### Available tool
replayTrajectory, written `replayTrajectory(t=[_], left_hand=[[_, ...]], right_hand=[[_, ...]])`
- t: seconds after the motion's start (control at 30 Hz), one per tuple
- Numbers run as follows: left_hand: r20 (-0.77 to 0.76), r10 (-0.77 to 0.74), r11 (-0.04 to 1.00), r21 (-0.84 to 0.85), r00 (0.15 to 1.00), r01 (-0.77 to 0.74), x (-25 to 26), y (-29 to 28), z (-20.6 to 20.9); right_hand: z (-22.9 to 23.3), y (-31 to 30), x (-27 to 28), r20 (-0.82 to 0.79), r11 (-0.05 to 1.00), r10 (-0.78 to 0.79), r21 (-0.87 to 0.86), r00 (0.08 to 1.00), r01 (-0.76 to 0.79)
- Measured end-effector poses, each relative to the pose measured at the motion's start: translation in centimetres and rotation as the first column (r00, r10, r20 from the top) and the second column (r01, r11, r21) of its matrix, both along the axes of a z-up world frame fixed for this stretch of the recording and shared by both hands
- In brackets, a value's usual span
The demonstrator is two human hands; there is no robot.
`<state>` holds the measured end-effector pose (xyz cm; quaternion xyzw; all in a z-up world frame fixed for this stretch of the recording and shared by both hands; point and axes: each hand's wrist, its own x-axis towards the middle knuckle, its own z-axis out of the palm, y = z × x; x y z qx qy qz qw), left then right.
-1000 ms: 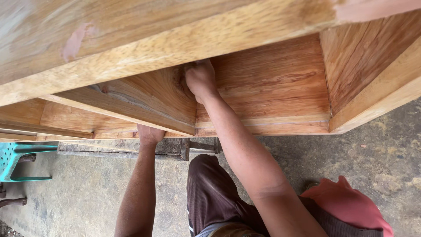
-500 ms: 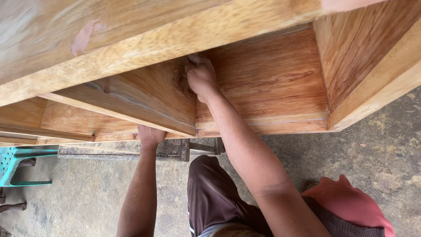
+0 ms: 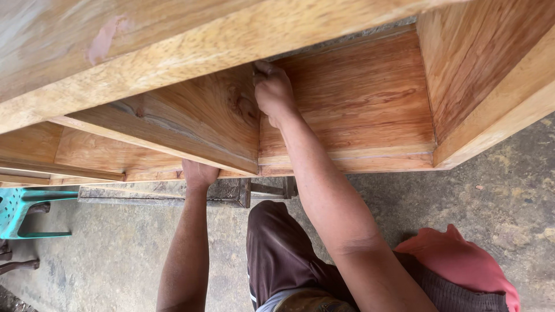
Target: The person uses a small metal tool to apply a paste-like filler from a small container into gaps and joints of a wooden cabinet. They repeatedly dip the tool into the container and spread the filler along the edges and corners of the cabinet interior.
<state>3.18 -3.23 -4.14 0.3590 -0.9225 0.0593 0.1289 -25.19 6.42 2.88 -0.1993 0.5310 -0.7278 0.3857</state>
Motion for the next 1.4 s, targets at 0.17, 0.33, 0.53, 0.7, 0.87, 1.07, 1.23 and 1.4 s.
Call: replayTrajectory(t=[0.17, 0.33, 0.53, 0.7, 0.87, 1.07, 1.23, 1.4], left_hand=[[-0.039, 0.021, 1.000, 0.011, 0.999, -0.021, -0.2, 0.1, 0.5], [0.069, 0.148, 0.984, 0.087, 0.986, -0.154, -0.7, 0.2, 0.5], [-0.021, 0.136, 0.986, 0.097, 0.990, -0.133, -0.4, -0.2, 0.1], [0.154, 0.184, 0.974, 0.102, 0.971, -0.201, 0.5, -0.3, -0.5], [-0.027, 0.120, 0.989, 0.094, 0.992, -0.117, 0.7, -1.3, -1.2], [0.039, -0.008, 0.996, -0.091, 0.999, 0.012, 1.1, -1.6, -1.3], [0.008, 0.027, 1.000, 0.008, 1.000, -0.027, 0.9, -1.3, -1.2], [-0.038, -0.014, 1.000, -0.003, 0.999, 0.014, 0.8, -0.8, -0.4]], right_hand=[[-0.5, -0.3, -0.2, -0.271, 0.999, -0.035, 0.025, 0.962, 0.043], [-0.8, -0.2, -0.5, -0.041, 0.999, 0.023, 0.029, 0.999, -0.022], [0.7, 0.3, -0.8, 0.024, 0.988, 0.132, 0.072, 0.991, -0.133], [1.1, 1.3, -0.2, 0.120, 0.995, 0.039, 0.086, 0.992, -0.049], [1.3, 1.6, -0.1, 0.239, 0.998, 0.067, -0.033, 0.969, -0.061], [1.6, 1.6, 0.0, 0.250, 0.998, 0.068, -0.027, 0.966, -0.063], [1.3, 1.8, 0.1, 0.363, 0.999, 0.054, -0.026, 0.930, -0.048], [1.2, 1.2, 0.7, 0.386, 0.990, 0.127, -0.104, 0.914, -0.093]])
